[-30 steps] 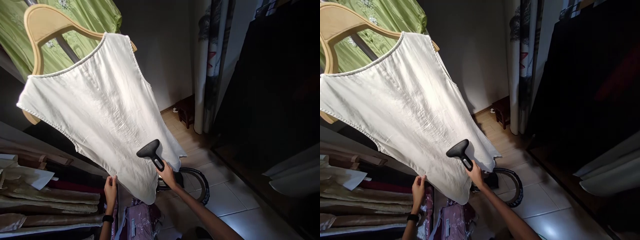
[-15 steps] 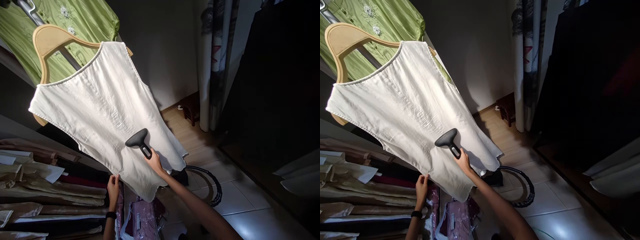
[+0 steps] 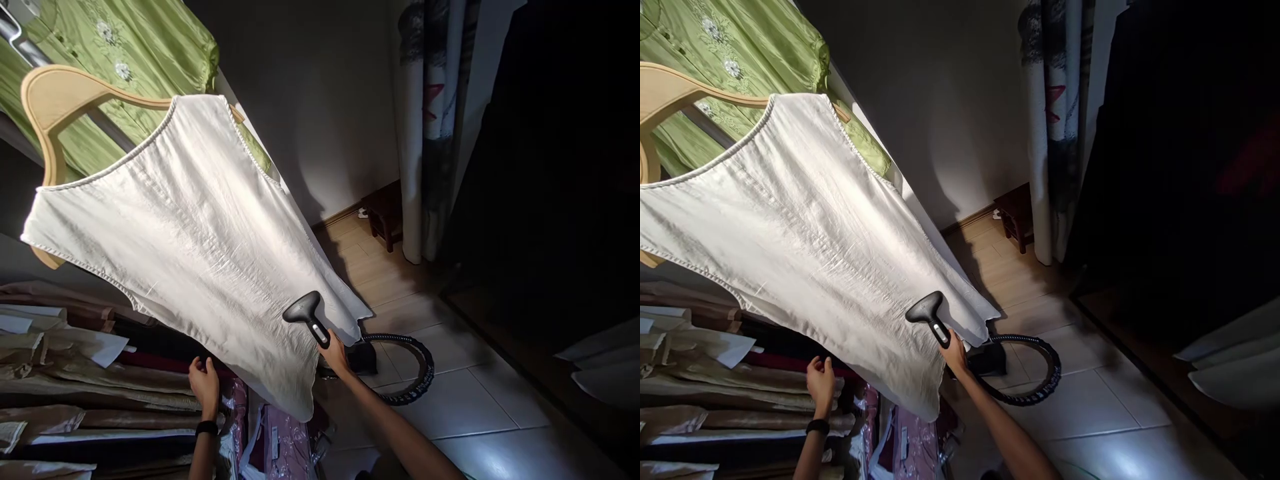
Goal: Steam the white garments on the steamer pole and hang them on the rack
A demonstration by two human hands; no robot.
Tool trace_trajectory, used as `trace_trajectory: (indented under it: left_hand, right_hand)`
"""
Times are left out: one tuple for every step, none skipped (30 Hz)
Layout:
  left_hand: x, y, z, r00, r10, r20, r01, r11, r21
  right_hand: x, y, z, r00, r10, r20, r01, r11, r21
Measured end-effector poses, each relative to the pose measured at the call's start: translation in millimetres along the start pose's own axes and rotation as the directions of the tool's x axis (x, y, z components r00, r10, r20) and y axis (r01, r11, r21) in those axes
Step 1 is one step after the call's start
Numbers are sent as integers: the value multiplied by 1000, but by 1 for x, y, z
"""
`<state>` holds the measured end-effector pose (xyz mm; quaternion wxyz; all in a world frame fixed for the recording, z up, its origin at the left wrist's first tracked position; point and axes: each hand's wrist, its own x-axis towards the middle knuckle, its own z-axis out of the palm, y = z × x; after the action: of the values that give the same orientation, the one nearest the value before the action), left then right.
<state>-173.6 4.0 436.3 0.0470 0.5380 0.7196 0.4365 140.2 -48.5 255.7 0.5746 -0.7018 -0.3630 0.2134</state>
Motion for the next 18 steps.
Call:
trace_trajectory:
  left_hand:
    - [-8, 13, 0, 997, 4, -81, -4, 1000, -1]
    - [-18, 29, 2, 993, 27, -119, -30, 999, -27]
    - [-29, 48, 7, 994, 61, -93, -70, 994, -89]
    - [-39, 68, 13, 994, 104, -16, -105, 979, -176]
    - [-47, 89, 22, 986, 153, 70, -132, 960, -248]
    - [-52, 110, 33, 971, 207, 123, -164, 942, -292]
    - [-54, 130, 44, 962, 242, 124, -197, 935, -296]
    - [-52, 147, 55, 958, 257, 131, -213, 937, -278]
    - [-47, 161, 66, 954, 262, 146, -218, 940, -264]
    - [-41, 172, 75, 952, 266, 151, -222, 941, -255]
    - [-34, 179, 82, 951, 265, 161, -220, 942, -252]
    - [-26, 184, 88, 949, 265, 169, -217, 942, -256]
    - [-20, 187, 92, 947, 270, 172, -219, 938, -267]
    - [-13, 187, 94, 945, 280, 169, -226, 933, -280]
    - [-8, 186, 96, 944, 292, 157, -237, 926, -294]
    - [-4, 185, 97, 942, 305, 139, -251, 917, -310]
    - [0, 183, 97, 941, 317, 119, -264, 907, -327]
    - [2, 180, 97, 939, 327, 104, -275, 899, -342]
  right_hand:
    - [5, -4, -4, 1000, -7, 1, 7, 1000, 5]
    - [12, -10, -7, 1000, -16, 7, 16, 1000, 11]
    - [20, -18, -11, 1000, -26, 14, 25, 1000, 14]
    - [29, -26, -15, 999, -38, 20, 38, 999, 16]
    - [38, -34, -20, 998, -51, 24, 51, 999, 16]
    - [48, -43, -24, 998, -64, 27, 64, 998, 15]
    - [56, -51, -28, 997, -75, 29, 75, 997, 15]
    - [64, -59, -31, 996, -84, 31, 84, 996, 15]
    - [72, -66, -34, 995, -91, 34, 90, 996, 16]
    - [78, -71, -36, 995, -95, 40, 95, 995, 18]
    - [84, -76, -37, 994, -99, 47, 98, 995, 21]
    - [89, -78, -38, 993, -102, 59, 101, 995, 26]
    - [93, -79, -37, 992, -107, 74, 105, 994, 33]
    - [96, -78, -36, 990, -111, 93, 107, 993, 40]
    - [97, -75, -35, 987, -113, 114, 108, 993, 48]
    - [98, -70, -33, 984, -111, 137, 104, 993, 56]
    - [96, -63, -32, 981, -107, 162, 98, 993, 62]
    - [93, -56, -32, 978, -99, 185, 88, 994, 67]
